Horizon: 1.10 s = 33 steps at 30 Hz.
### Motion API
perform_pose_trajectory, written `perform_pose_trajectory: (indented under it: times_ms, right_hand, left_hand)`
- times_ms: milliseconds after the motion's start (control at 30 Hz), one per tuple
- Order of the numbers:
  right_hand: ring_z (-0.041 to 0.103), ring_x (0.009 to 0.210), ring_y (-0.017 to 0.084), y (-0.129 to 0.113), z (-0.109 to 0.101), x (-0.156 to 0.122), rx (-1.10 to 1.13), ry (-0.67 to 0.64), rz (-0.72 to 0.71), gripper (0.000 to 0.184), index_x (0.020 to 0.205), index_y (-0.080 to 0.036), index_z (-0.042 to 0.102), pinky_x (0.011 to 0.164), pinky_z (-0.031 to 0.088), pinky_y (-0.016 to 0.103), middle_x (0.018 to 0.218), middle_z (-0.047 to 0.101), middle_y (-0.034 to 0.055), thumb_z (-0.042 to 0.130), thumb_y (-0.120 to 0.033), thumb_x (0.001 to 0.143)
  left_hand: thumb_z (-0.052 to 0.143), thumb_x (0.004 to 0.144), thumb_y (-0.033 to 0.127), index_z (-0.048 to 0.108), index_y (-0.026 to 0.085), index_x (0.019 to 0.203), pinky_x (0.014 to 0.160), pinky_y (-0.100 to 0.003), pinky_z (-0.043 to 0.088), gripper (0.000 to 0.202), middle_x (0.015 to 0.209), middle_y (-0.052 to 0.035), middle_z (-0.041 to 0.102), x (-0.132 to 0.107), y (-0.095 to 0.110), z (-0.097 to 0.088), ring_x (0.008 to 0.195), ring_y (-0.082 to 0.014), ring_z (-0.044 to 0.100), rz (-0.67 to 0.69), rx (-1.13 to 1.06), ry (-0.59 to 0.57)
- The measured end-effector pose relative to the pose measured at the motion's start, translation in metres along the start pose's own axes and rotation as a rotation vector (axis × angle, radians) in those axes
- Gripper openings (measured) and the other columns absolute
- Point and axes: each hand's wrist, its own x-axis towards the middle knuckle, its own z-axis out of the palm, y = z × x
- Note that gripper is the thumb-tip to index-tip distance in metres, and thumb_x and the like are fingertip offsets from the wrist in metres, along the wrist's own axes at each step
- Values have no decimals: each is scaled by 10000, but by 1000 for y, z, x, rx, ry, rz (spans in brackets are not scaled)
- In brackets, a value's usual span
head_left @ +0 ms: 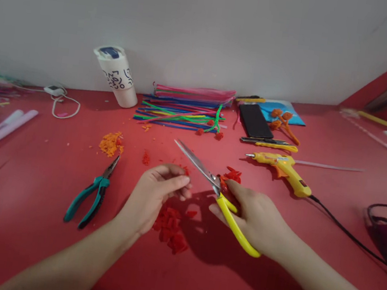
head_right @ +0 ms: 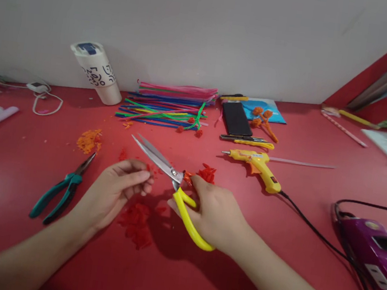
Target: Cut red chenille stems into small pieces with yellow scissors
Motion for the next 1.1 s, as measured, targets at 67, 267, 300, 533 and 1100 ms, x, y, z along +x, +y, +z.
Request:
perform_pose_trajectory:
  times_ms: [67, 267, 300, 533, 1100]
  right_hand:
    - [459, 465, 128, 1, 2, -1, -106, -26, -38, 278, 756, -200, 411, 451, 240, 234, 569, 523, -8, 387, -475, 785]
    - [514, 459, 175, 2, 10, -2, -358, -37, -134, 312, 833, -170, 438, 446, 177, 254, 544, 558, 24, 302, -450, 823]
    - [511, 446, 174, 3, 11, -2, -373, -34, -142, 310, 834, -169, 439, 442, 166, 255, 532, 556, 21, 301, -446, 824]
    - [514, 423, 174, 5, 13, -3, -410, 37, -205, 312, 808, -164, 437, 441, 151, 259, 500, 556, 20, 282, -434, 832]
    - [485, 371, 152, 7, 16, -4, -412, 148, -279, 306, 754, -179, 418, 417, 157, 246, 445, 523, 0, 257, -421, 848]
  left_hand:
    - [653, 632, 156, 590, 149, 685, 535, -188, 454, 82, 636, 5, 635, 3, 2, -4, 539, -82, 582, 31, -64, 40]
    - [620, 661, 136, 604, 143, 662, 538, -181, 461, 17, 609, 11, 612, 5, 6, -9, 555, -84, 586, 120, -88, 75]
    - [616, 665, 136, 604, 145, 660, 536, -184, 462, 15, 609, 12, 613, 5, 6, -9, 553, -86, 586, 129, -84, 80]
    - [591, 680, 127, 613, 141, 638, 526, -184, 453, 50, 579, 7, 616, 5, 7, -8, 532, -81, 575, 152, -40, 76]
    - [592, 694, 121, 622, 140, 667, 530, -171, 461, 45, 604, 11, 622, 3, 7, -8, 524, -70, 578, 164, -84, 62]
